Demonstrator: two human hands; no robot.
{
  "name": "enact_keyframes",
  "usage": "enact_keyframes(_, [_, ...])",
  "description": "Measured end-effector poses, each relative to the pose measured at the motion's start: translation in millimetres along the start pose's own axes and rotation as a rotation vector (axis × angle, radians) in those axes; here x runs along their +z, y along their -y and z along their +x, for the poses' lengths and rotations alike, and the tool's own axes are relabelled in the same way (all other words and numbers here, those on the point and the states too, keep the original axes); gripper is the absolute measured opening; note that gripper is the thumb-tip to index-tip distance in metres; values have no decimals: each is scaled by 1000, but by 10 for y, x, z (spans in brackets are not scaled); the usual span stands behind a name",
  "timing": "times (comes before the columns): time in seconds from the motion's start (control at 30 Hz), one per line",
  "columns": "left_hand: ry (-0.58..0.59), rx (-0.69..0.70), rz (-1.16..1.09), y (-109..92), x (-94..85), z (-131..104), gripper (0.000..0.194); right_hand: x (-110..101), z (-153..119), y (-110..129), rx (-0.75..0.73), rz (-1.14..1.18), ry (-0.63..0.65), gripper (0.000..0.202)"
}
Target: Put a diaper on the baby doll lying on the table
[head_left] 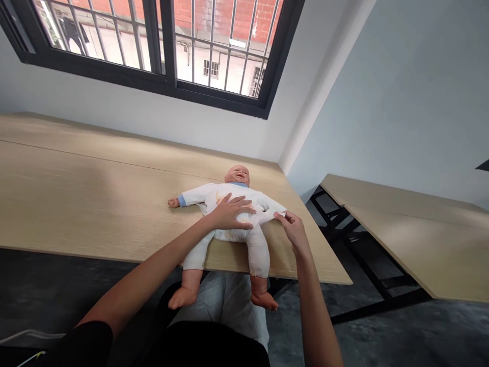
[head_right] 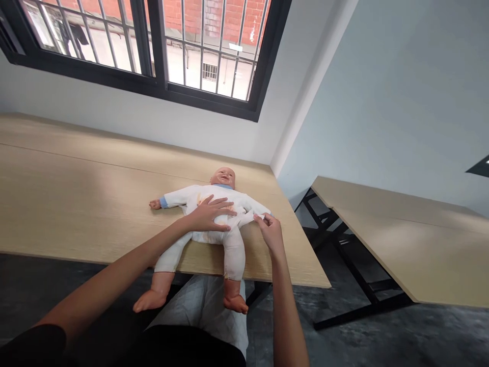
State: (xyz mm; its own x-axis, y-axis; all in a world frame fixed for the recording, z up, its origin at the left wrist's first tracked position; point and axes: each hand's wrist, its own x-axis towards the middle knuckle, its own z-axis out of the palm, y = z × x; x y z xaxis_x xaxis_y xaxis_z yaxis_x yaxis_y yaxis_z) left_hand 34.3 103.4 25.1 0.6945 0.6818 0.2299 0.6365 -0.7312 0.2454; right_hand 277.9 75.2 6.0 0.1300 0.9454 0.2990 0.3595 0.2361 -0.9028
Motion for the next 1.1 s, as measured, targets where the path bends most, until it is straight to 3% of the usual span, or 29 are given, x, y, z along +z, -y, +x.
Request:
enact_keyframes(0.1, [-5, -3, -6, 2, 7, 0, 56, 14, 79, 132, -40, 14, -13, 35])
enact_keyframes(0.23, [-16, -8, -16, 5, 40, 14, 60, 233, 165, 319, -117, -98, -2, 34])
enact_keyframes(0.37, [-47, -64, -48, 17, 81, 36, 87, 573, 188, 457, -202, -229, 35, 36])
enact_keyframes(0.5, [-73, -118, -101, 39, 112, 53, 103, 801, 142, 477, -160, -282, 52, 28])
enact_keyframes(0.67, [-117, -89, -144, 77, 172, 70, 88, 855, -7, 350, -220, -249, 93, 19])
enact_keyframes(0.93, [-346, 56, -405, 230, 198, -43, 68, 885, -297, 273, -446, -495, 184, 43])
enact_keyframes(1.1, [-479, 114, -443, 342, 248, -204, 34, 894, -341, 295, -485, -652, 192, 46])
